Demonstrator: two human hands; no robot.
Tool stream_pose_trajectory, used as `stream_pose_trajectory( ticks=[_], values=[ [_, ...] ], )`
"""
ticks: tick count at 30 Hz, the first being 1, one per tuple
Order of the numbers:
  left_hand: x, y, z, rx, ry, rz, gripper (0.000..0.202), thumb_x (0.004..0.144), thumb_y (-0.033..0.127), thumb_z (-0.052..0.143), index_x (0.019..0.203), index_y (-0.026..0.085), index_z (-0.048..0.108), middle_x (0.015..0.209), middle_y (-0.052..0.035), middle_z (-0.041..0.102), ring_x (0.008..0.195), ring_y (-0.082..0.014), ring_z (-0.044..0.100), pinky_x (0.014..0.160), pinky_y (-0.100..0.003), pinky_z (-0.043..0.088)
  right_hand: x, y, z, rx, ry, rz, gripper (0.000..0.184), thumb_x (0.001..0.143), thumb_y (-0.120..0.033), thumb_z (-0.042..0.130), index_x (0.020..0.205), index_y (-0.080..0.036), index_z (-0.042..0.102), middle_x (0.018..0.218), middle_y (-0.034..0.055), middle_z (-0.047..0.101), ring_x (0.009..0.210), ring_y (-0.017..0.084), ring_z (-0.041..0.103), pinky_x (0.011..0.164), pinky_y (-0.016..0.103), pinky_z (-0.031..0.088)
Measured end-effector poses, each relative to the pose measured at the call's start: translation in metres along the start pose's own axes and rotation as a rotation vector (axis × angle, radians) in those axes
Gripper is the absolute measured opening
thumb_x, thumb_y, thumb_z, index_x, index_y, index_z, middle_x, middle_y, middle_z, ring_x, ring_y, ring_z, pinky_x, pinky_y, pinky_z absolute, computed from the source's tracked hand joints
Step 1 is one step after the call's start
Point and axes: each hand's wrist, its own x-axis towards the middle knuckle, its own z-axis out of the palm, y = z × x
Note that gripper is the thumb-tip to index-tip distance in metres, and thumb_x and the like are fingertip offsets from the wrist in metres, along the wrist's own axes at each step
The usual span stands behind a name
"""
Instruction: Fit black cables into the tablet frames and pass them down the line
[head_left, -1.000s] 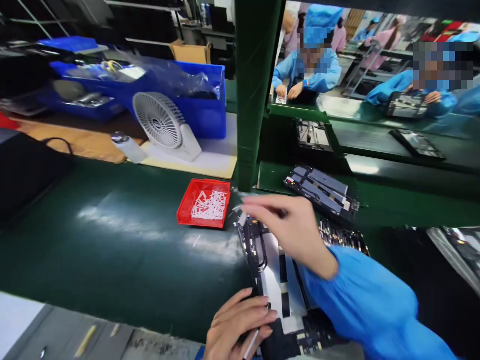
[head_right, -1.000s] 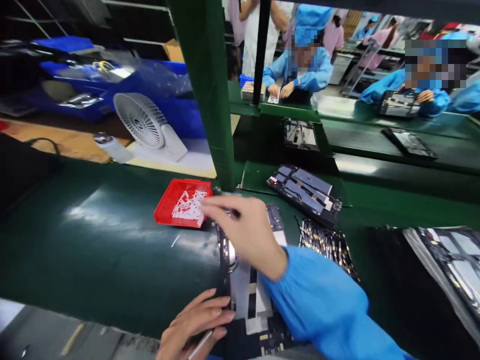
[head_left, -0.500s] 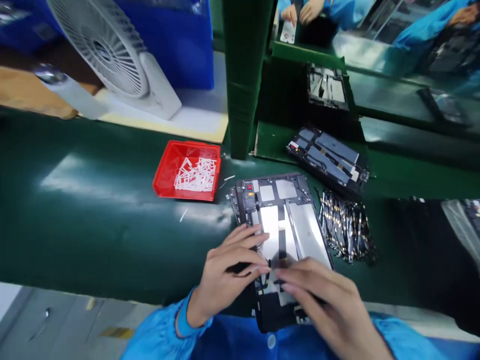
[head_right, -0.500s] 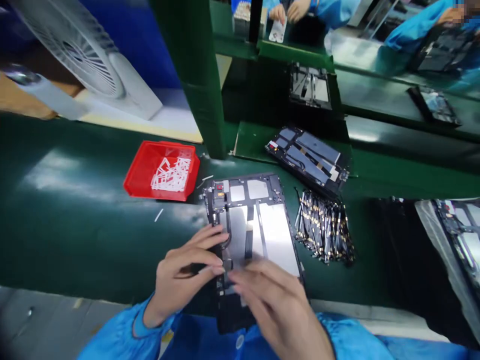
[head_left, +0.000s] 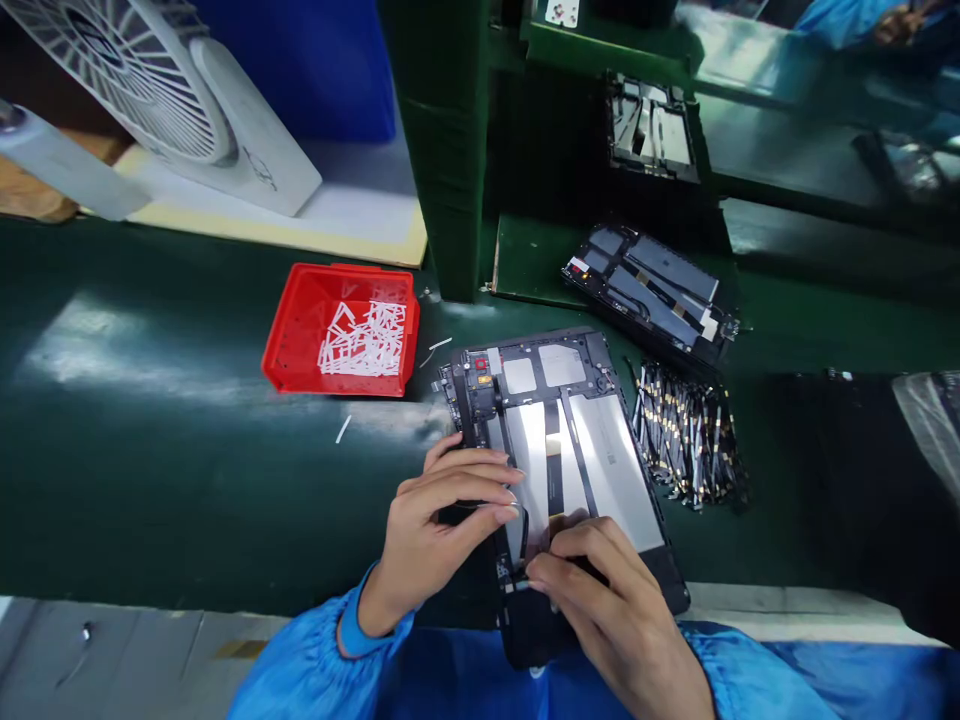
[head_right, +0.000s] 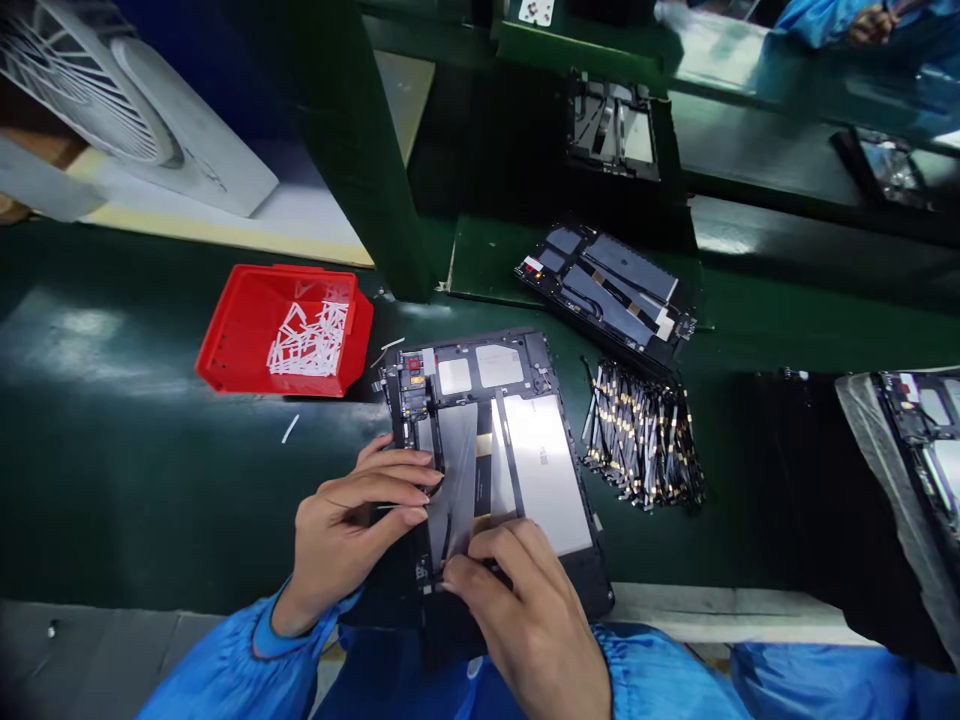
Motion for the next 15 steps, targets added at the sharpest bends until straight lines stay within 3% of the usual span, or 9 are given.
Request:
stream_pose_trajectory(
  ticks=[4,9,15],
  values=[
    [0.005,0.003,-0.003,0.025,-0.012,0.057,0.009,0.082,0.018,0.073,0.084,0.026,0.07,0.09,0.0029,0.078,0.096,-0.0177,0.071,0.107,-0.041,0.038,0.002,0.0,0.002,0.013,0.025,0.012,0.015,0.094,-0.009,0.053,0.1,-0.019,0.063,0.09,0.0052,0.06,0.091,0.016,0.057,0.081,0.028,0.052],
    [0.032,0.008,-0.006,0.267,-0.13,0.265,0.011,0.082,0.021,0.073,0.091,0.029,0.071,0.101,0.0032,0.077,0.107,-0.02,0.066,0.112,-0.045,0.029,0.006,0.001,-0.002,0.039,-0.006,-0.036,0.012,0.093,-0.01,0.056,0.098,-0.018,0.064,0.089,0.0049,0.063,0.089,0.016,0.058,0.082,0.028,0.053],
    [0.059,0.008,-0.002,0.326,-0.343,0.176,0.004,0.088,0.029,0.067,0.085,0.029,0.07,0.107,0.0055,0.075,0.11,-0.0164,0.063,0.107,-0.036,0.025,-0.003,0.007,0.01,0.036,0.046,-0.011,0.015,0.096,-0.014,0.05,0.095,-0.019,0.064,0.089,0.0045,0.063,0.088,0.016,0.058,0.083,0.027,0.052]
  ],
)
